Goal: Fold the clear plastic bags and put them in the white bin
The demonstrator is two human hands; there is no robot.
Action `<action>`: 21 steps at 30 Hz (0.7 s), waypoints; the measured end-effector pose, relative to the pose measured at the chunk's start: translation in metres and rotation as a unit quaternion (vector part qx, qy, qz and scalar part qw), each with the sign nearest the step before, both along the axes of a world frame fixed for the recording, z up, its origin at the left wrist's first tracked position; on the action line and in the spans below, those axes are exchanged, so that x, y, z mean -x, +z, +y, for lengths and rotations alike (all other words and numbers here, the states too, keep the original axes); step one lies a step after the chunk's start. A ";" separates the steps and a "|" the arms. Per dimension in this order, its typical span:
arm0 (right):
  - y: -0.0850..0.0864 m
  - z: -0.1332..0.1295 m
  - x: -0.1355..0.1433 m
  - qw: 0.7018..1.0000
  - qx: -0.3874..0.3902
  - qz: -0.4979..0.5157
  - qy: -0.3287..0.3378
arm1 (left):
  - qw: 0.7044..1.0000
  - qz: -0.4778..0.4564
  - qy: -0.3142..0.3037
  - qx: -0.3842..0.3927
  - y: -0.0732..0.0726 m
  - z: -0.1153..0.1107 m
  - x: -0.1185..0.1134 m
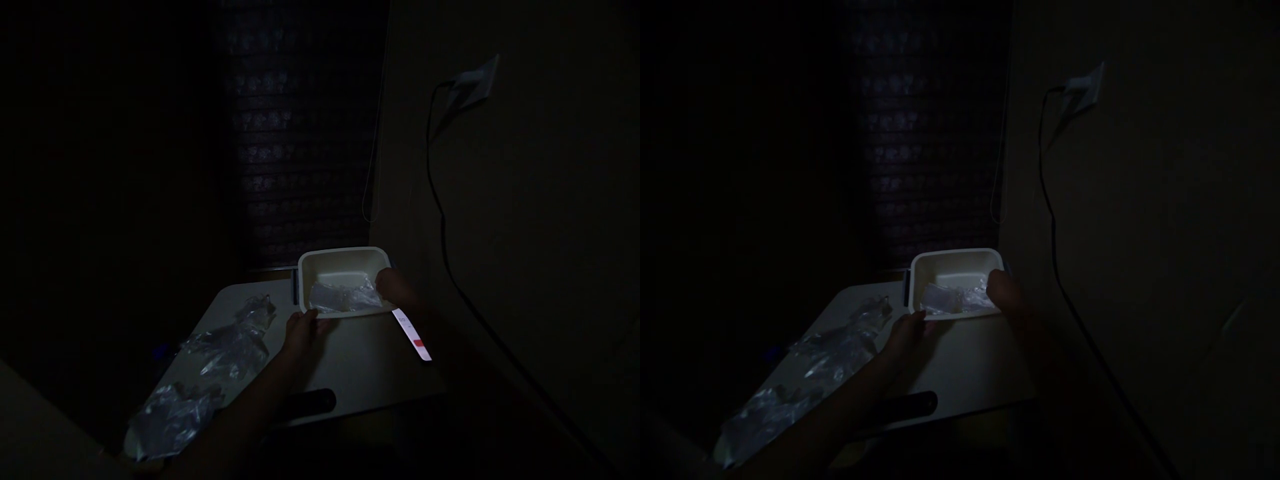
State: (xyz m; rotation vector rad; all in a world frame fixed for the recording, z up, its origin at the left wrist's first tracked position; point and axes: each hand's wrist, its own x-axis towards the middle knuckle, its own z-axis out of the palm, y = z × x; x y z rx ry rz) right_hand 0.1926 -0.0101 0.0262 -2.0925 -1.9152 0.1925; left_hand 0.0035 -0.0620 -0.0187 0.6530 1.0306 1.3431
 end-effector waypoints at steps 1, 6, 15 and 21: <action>0.002 -0.002 0.000 1.000 -0.007 -0.004 0.019 | 1.000 -0.004 0.006 0.000 0.000 0.000 0.000; 0.009 -0.016 0.001 0.977 0.050 0.047 0.202 | 1.000 -0.009 -0.002 -0.019 -0.004 0.002 0.002; -0.004 -0.006 0.003 0.967 0.016 0.047 0.252 | 0.998 0.020 0.008 -0.063 -0.010 0.014 0.013; -0.009 0.008 0.008 0.975 -0.077 -0.002 0.210 | 0.801 0.566 -0.004 -0.195 -0.015 0.014 0.054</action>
